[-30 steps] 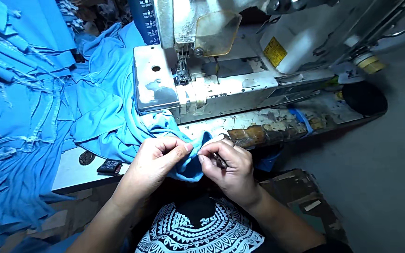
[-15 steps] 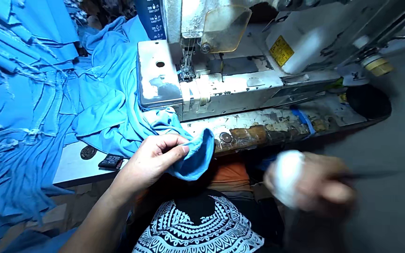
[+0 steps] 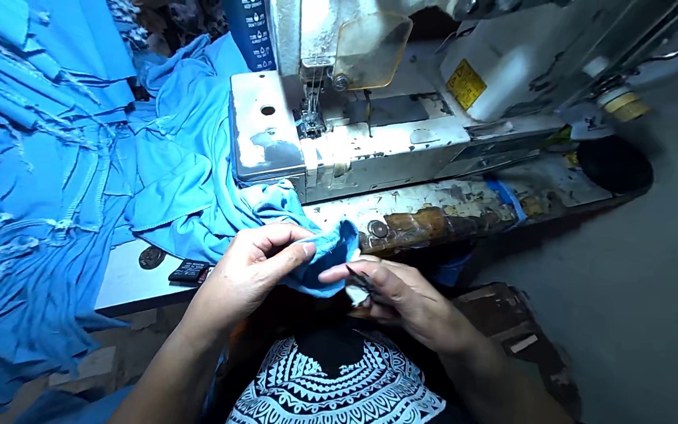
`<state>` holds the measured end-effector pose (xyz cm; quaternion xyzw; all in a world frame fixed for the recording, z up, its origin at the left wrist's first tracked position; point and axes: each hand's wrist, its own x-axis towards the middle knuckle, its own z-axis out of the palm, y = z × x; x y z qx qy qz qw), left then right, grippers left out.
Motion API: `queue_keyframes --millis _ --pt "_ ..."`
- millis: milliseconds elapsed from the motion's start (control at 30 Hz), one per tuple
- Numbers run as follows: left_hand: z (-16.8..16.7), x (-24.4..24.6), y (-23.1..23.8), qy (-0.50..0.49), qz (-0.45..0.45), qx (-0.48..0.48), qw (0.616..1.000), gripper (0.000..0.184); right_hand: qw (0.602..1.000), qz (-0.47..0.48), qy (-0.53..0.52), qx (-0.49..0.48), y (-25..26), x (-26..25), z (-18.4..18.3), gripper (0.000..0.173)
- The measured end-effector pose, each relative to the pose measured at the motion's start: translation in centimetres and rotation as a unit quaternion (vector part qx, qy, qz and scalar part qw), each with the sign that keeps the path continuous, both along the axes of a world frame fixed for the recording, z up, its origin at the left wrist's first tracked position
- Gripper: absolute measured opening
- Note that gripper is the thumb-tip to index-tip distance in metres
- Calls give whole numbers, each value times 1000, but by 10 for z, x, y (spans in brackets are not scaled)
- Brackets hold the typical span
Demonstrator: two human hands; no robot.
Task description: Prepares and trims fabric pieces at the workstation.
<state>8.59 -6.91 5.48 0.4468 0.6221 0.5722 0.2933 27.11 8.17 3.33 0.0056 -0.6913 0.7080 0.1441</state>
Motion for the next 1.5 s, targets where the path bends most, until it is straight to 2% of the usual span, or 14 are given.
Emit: queue_keyframes --millis 133,233,1233,1333,1400,1500 --pt "-1 0 0 -1 -6 5 1000 14 981 31 -58 -185 -6 -11 -7 43" --pt "-1 -1 -2 15 -11 7 1000 14 970 27 -66 -231 -7 -16 -6 41" --pt "-1 0 -2 40 -10 18 999 14 965 37 -55 -253 -6 -15 -10 38" --pt "-2 3 -1 54 -12 14 998 14 984 83 56 -148 -3 -11 -10 42" --pt "-3 3 -1 57 -7 10 998 13 981 120 128 -87 0 -8 -5 45" --pt "0 4 -1 60 -8 14 998 13 986 89 77 -119 2 -6 -5 44"
